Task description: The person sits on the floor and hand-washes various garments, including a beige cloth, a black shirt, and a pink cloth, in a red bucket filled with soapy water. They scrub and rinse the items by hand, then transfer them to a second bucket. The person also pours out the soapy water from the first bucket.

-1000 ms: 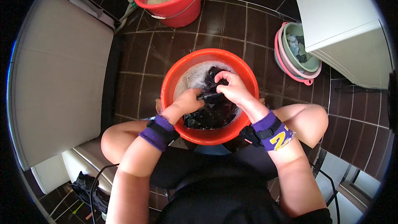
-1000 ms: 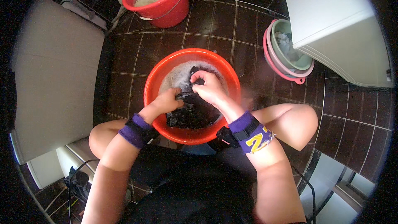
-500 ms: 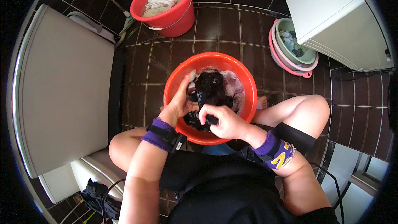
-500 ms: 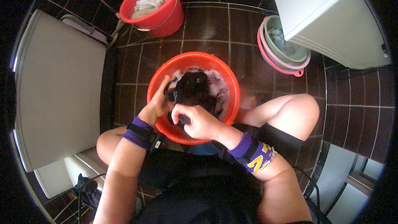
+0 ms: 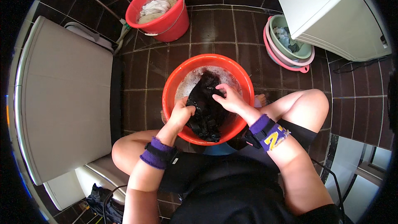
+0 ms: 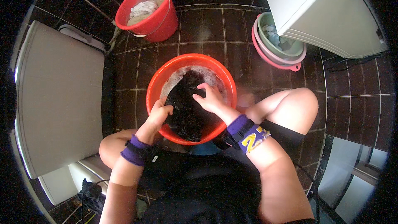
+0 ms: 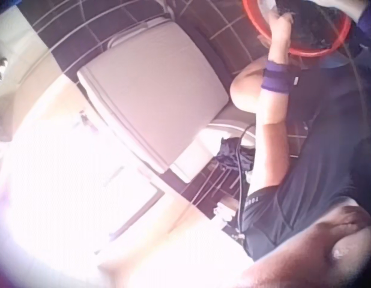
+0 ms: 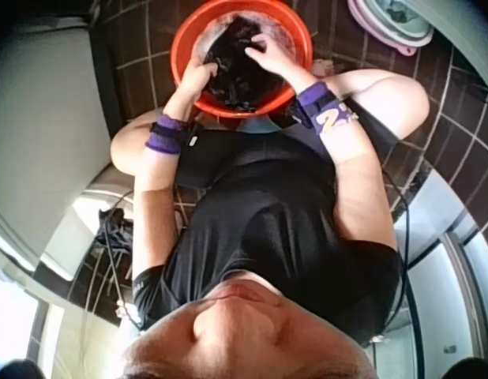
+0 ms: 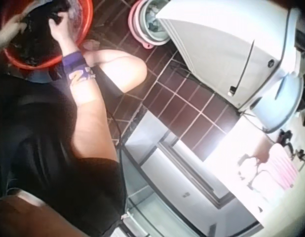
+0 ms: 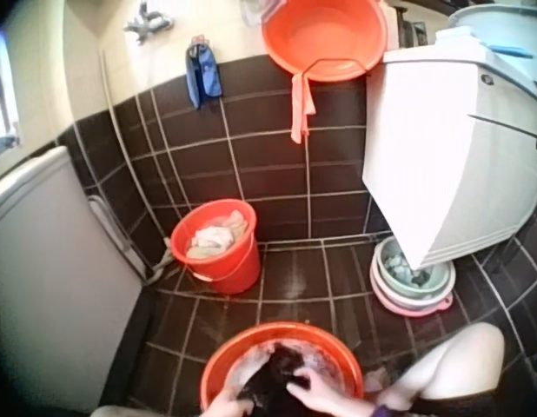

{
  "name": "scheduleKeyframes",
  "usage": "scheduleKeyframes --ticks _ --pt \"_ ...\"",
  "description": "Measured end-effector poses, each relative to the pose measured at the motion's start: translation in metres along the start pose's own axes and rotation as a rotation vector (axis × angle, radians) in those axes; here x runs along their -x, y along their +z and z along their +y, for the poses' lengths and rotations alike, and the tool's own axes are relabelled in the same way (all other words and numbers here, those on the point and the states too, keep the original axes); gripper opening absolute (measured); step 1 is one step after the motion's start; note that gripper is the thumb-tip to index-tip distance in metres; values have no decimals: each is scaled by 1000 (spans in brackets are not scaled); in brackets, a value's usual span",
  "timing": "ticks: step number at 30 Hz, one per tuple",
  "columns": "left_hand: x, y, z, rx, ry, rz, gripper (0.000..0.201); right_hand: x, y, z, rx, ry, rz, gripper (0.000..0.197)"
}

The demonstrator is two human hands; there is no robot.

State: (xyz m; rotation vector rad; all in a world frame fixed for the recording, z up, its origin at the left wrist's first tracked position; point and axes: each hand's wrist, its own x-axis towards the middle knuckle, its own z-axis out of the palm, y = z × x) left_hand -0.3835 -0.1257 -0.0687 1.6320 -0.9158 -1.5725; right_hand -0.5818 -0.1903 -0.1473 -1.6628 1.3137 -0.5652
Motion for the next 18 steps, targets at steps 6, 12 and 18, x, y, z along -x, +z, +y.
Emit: scheduleKeyframes --ticks 6,12,18 --pt "47 -4 33 9 91 -114 42 -34 6 -25 -381 433 -268 70" --pt "77 19 59 -189 191 -202 61 -38 14 -20 -352 370 -211 91" --pt "99 14 77 -14 330 -103 35 -29 40 31 19 298 -143 57"
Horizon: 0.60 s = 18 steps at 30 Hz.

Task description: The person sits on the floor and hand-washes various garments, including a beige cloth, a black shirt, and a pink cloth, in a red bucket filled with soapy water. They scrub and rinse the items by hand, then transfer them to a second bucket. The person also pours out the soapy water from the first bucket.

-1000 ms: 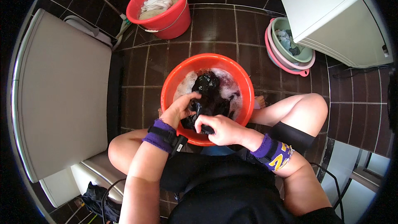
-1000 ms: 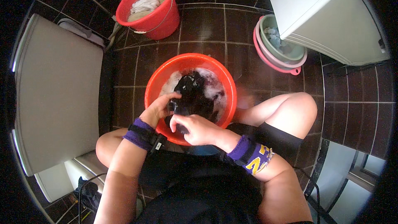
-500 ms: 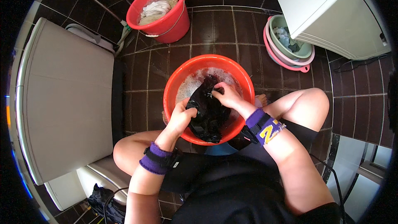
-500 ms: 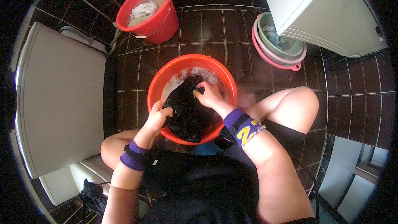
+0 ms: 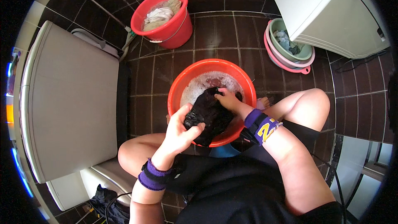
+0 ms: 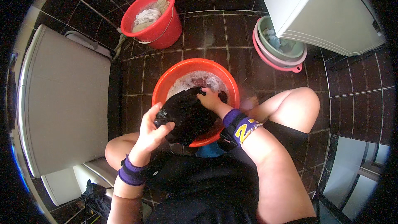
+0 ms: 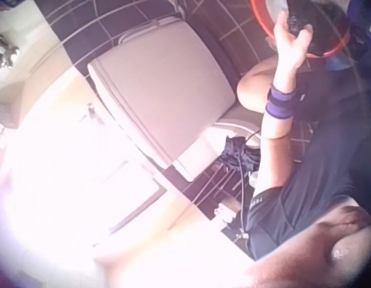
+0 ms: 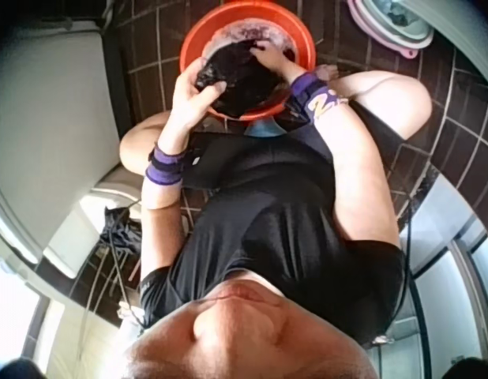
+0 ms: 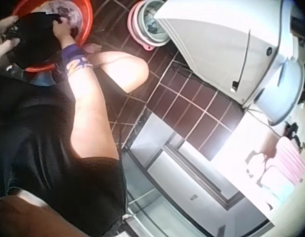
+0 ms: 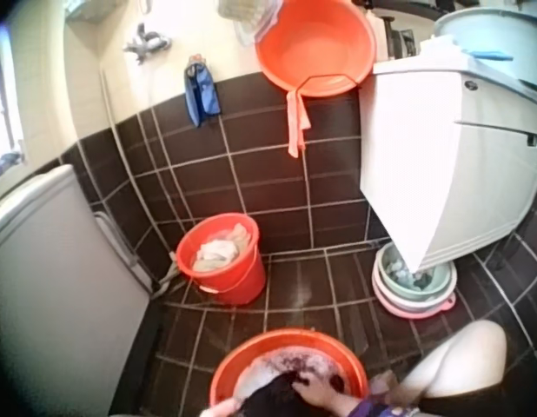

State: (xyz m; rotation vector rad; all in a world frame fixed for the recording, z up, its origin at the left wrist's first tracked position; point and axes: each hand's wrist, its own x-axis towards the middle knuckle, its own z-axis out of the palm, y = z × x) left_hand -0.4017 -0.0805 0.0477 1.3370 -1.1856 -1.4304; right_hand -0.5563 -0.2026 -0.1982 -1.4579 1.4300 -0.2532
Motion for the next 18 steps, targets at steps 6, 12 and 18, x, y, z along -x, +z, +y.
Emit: scheduleKeyframes --ticks 6,12,18 --pt "3 -7 25 -100 116 -86 24 -12 4 8 -308 -274 -336 46" --pt "13 -11 29 -100 100 -163 29 -13 11 4 -339 -170 -185 56" --pt "8 -14 27 88 59 237 25 4 -17 18 -57 -276 29 58"
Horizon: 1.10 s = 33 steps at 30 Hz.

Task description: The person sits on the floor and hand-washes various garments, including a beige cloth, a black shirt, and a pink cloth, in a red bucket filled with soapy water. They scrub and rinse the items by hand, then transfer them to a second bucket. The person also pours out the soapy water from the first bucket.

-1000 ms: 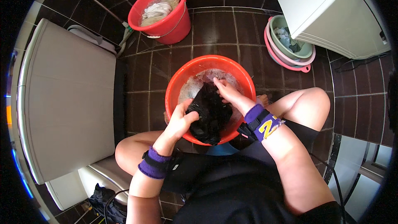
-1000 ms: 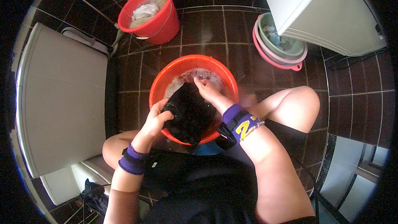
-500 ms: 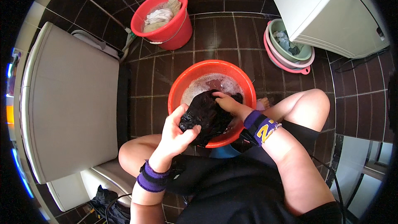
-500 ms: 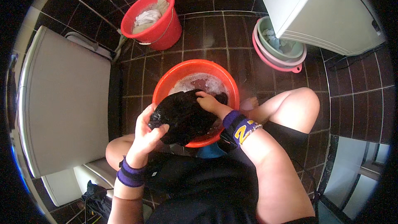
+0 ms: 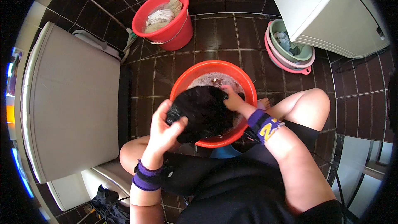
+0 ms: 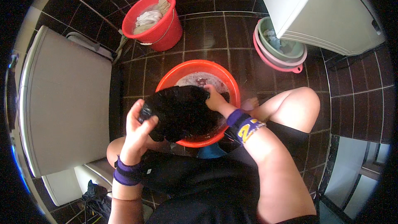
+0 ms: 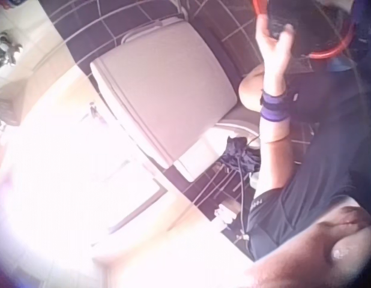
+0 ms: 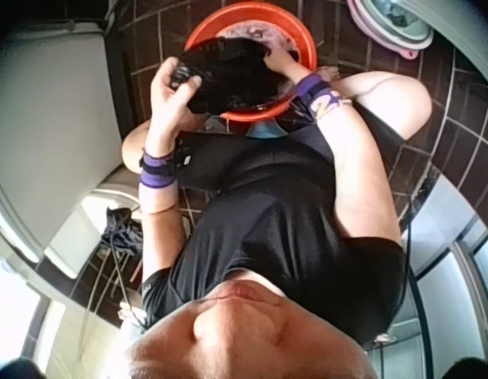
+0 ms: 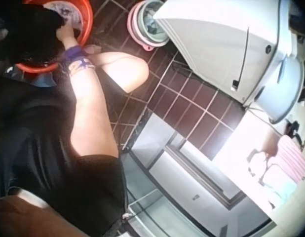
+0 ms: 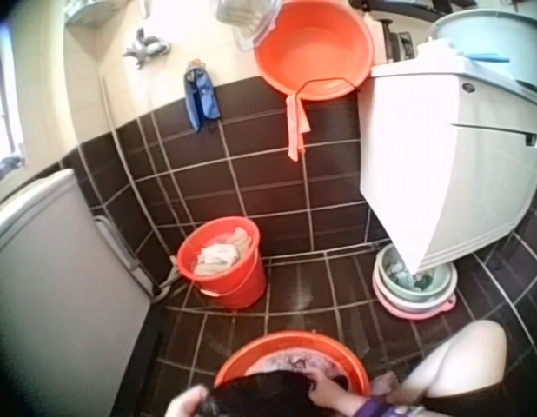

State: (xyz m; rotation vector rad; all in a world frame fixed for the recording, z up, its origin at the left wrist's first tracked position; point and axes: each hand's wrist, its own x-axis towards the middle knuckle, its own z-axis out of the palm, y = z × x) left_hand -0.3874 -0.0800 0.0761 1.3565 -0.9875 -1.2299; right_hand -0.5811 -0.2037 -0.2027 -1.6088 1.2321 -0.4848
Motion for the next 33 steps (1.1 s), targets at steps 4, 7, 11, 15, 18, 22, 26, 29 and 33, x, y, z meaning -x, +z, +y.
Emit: scheduleKeyframes --ticks 4,7,11,15,18,22,26,29,33 --pt "-28 -38 -30 -321 104 129 21 24 -48 -53 -307 -82 105 56" --pt "-48 -57 -56 -665 278 255 40 38 -92 -105 -474 -177 70 56" --pt "-62 -58 -51 -845 231 298 63 65 -139 -178 -480 -346 22 50" --pt "-76 -59 -77 -1017 367 185 55 66 -144 -194 -383 -409 -16 49" --pt "-78 -44 -105 -1237 94 60 41 47 -119 -165 -117 -307 -48 61" --pt "-94 -14 -160 -1323 23 -36 54 19 -74 -116 299 -69 -69 74" --pt "-103 11 -185 -1316 -286 -212 106 0 -36 -111 485 257 -294 102" --pt "-114 18 -200 -1328 -388 -256 118 -11 -14 -94 490 283 -330 113" --pt "-124 10 -212 -1250 -439 -305 122 -18 -2 -92 525 286 -395 108"
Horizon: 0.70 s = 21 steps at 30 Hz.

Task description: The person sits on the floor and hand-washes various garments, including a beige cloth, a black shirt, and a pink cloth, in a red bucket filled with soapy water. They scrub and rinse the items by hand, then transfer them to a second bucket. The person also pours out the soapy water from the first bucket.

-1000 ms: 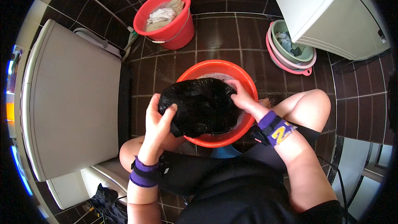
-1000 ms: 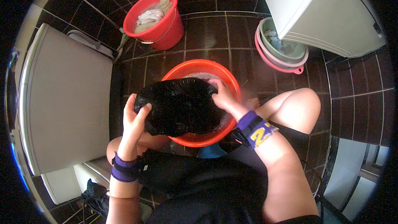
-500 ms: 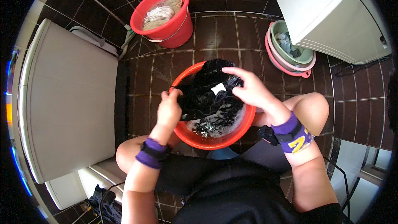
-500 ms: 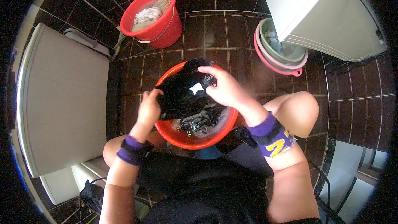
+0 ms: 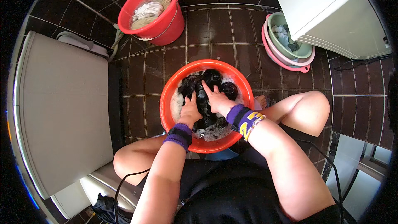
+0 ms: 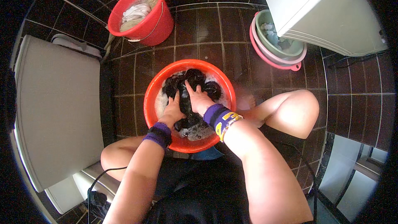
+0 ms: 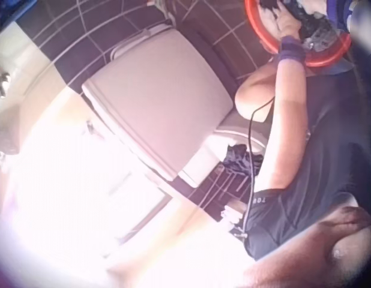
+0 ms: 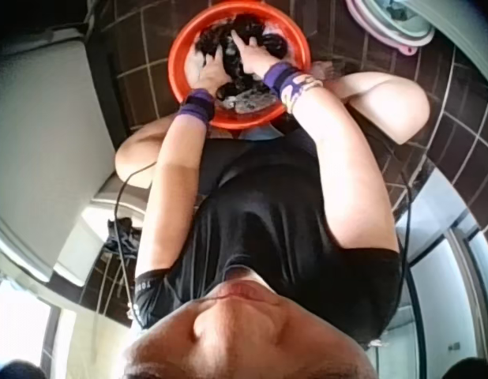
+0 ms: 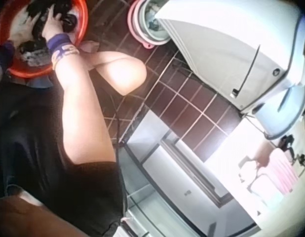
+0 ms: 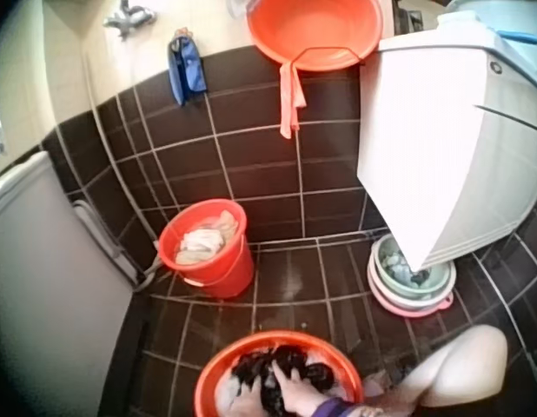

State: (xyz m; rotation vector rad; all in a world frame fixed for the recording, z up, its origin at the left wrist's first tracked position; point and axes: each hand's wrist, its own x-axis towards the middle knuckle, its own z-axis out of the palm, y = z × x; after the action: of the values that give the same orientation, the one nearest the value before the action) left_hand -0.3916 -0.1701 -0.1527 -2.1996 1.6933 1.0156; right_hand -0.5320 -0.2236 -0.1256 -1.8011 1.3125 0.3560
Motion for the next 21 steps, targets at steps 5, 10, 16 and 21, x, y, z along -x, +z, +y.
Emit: scheduleKeyframes --ticks 5,10,16,21 --pt "-19 9 -17 21 -15 -40 117 -18 7 5 50 11 -44 106" --pt "-33 22 -23 62 -20 -95 110 -33 19 13 72 2 14 98" --pt "-39 29 -32 -8 -60 -170 80 -54 25 11 108 -27 -86 80" --pt "-52 42 -25 -42 -59 -215 46 -115 90 62 135 11 3 33"
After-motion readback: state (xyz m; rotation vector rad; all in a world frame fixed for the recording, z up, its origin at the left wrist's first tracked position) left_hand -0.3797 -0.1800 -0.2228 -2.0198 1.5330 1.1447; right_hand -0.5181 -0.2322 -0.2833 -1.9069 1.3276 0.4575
